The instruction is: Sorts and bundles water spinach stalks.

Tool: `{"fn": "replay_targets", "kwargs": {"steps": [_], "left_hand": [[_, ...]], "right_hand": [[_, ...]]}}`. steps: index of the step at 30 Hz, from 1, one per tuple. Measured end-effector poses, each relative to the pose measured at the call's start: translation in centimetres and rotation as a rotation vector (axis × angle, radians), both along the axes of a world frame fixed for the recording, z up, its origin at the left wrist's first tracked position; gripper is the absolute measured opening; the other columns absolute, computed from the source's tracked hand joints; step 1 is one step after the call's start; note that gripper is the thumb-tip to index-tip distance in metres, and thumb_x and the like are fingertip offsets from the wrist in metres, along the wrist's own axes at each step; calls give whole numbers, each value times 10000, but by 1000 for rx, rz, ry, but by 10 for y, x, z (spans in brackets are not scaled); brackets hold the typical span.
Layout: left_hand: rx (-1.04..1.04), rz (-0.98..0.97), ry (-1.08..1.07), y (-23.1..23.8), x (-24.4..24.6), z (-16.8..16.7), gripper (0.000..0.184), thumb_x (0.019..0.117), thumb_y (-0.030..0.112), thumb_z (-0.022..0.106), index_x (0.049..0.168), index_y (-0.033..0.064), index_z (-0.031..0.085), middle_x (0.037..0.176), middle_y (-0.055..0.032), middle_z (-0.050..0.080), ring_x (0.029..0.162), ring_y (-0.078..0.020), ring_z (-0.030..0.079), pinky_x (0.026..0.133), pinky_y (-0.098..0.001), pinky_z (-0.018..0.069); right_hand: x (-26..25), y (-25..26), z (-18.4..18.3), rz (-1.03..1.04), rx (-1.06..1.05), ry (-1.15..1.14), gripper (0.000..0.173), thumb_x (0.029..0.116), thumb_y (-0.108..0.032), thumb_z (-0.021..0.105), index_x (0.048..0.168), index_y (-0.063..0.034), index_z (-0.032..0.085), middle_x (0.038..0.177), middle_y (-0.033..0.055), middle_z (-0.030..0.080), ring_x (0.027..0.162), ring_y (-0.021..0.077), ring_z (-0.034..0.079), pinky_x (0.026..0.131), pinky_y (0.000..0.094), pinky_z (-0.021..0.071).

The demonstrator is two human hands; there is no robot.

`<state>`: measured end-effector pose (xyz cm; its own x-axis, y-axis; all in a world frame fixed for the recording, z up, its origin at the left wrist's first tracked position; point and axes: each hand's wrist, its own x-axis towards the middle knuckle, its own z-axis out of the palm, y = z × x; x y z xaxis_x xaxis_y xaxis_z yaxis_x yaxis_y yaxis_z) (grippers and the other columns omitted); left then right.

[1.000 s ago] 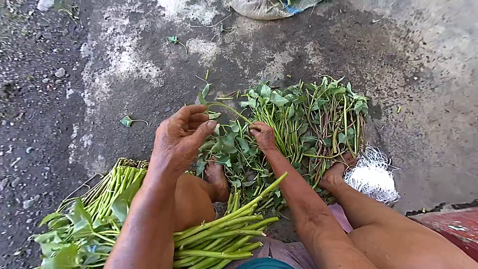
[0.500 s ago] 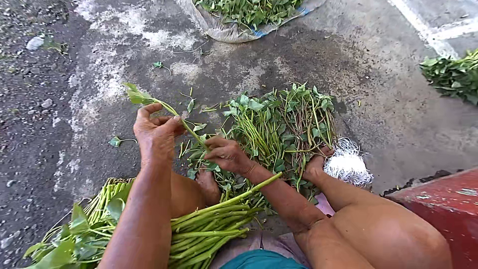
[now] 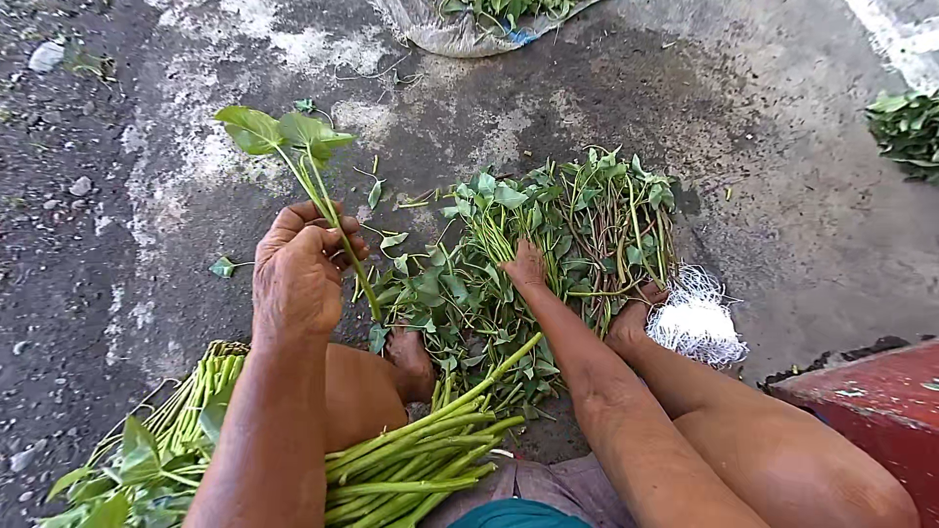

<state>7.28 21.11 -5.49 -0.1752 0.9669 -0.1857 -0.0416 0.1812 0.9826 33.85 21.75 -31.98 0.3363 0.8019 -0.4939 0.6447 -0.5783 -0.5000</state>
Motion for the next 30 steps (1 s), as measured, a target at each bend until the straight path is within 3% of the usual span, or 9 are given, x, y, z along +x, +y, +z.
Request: {"fn": "replay_targets", "kwargs": {"steps": [5,7,11,14,18,20,25,28,30], "left_hand": [[-22,-6,-5,1,-3,0,251,1083,132,405,1183,92,631,824,23,634,618,-42,581,558,-162,493],[-13,-37,16,0,-4,-3,229,1098,175,451,1186,98,648,804,36,620,594,-27,552,531,-143,464],[13,-94,-2,-4,0,0,198,1060,58,483,1130,64,668,863,7,679,688,-59,647,640,-200,567],[35,-152,-21,-6,4,1,218,1011,-29,519,1162,49,655,880,-12,686,686,-71,655,635,-216,582],[15,-159,-19,-8,14,3,189,993,-42,559,1133,57,638,853,-16,666,626,-75,639,571,-214,576],[10,-164,-20,-8,19,3,172,979,-51,579,1104,59,622,848,-23,660,625,-91,647,574,-229,585],[-19,-180,-19,-9,27,3,163,969,-76,559,1017,78,538,855,-22,646,633,-122,678,593,-283,624],[-65,-197,-51,-8,30,4,169,972,-88,492,992,77,522,946,-61,686,674,-149,696,616,-302,623],[-99,-217,-94,-7,33,5,180,994,-90,473,1058,64,541,977,-75,684,689,-158,701,626,-305,624]], "right_hand": [[-10,-3,-16,145,-256,-120,734,938,-272,681,1557,-35,365,1449,252,546,1321,422,551,1080,612,417],[-5,-4,-15,107,-268,-48,636,948,-259,646,1511,-45,440,1378,239,608,1300,396,579,1072,582,445],[15,-16,-3,-127,72,245,515,844,-147,791,1276,63,606,1194,301,651,1176,425,615,1032,585,467],[25,-29,14,-259,270,298,513,794,-104,827,1237,64,630,1127,281,673,1100,391,646,985,562,498],[35,-41,17,-139,207,172,558,1018,-409,613,1361,30,583,1272,276,649,1239,401,609,1087,566,442],[40,-44,25,-149,203,140,467,1088,-331,474,1387,4,603,1313,251,652,1279,383,599,1126,539,420],[53,-51,41,-325,370,338,262,1060,-130,520,1186,54,659,1032,203,697,939,268,685,899,437,550],[61,-56,44,-367,377,427,223,1008,-87,588,1155,64,661,1054,204,683,955,254,659,895,426,532],[61,-58,52,-398,450,522,174,983,-42,614,1111,70,653,972,152,671,836,177,643,768,335,552]]}}
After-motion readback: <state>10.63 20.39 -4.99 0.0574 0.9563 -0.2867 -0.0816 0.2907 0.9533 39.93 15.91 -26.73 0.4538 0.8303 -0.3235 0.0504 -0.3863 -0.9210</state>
